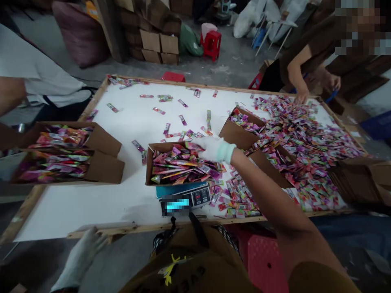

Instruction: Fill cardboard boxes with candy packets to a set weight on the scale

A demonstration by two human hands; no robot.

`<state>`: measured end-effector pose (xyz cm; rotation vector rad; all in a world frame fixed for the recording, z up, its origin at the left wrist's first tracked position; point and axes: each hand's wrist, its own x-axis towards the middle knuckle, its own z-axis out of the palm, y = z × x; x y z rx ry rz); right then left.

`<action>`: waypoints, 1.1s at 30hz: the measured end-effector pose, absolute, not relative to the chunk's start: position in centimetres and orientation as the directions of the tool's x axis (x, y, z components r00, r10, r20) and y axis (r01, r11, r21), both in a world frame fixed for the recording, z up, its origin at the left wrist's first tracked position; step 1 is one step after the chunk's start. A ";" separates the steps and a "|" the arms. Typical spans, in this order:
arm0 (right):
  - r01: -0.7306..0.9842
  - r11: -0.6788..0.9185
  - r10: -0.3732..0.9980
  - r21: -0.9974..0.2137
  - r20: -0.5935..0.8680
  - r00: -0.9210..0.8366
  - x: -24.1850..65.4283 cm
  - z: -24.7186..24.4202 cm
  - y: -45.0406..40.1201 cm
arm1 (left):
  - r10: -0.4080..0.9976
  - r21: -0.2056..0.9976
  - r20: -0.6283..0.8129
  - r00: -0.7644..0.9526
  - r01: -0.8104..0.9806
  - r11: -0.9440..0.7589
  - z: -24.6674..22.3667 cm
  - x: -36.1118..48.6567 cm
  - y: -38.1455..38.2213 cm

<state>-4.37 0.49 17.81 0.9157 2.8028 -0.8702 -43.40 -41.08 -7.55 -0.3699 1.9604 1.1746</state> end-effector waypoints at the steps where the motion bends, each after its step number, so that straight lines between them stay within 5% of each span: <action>1: 0.574 0.635 0.587 -0.517 -0.159 -0.794 -3.1 18.3 0.4 | 0.160 0.597 -0.765 -0.624 -0.594 0.539 -7.7 -41.9 -41.3; 7: 0.639 0.509 0.792 -0.577 0.021 -0.611 4.4 18.9 -2.0 | 0.344 0.678 -0.702 -0.623 -0.438 0.590 -5.5 -38.4 -36.3; 14: 0.437 0.744 0.559 -0.505 0.112 -0.822 7.1 17.7 -4.1 | 0.605 0.922 -0.385 -0.697 -0.254 0.294 2.1 -39.4 -25.0; 22: 0.659 0.698 0.601 -0.279 -0.270 -0.752 6.1 14.7 -5.2 | 0.749 0.976 -0.209 -0.628 -0.177 0.124 9.5 -34.9 -16.9; 28: 0.382 0.657 0.504 -0.649 0.002 -0.864 6.6 13.2 -4.3 | 0.819 0.985 -0.168 -0.549 -0.132 0.113 9.1 -32.9 -15.7; 30: 0.331 0.559 0.605 -0.760 0.102 -0.790 6.4 13.8 -4.9 | 0.825 0.979 -0.201 -0.528 -0.132 0.154 8.7 -32.6 -15.9; 33: 0.281 0.226 0.867 -0.933 0.061 -0.495 5.5 15.4 -6.1 | 0.842 0.975 -0.223 -0.492 -0.131 0.181 8.2 -32.2 -16.4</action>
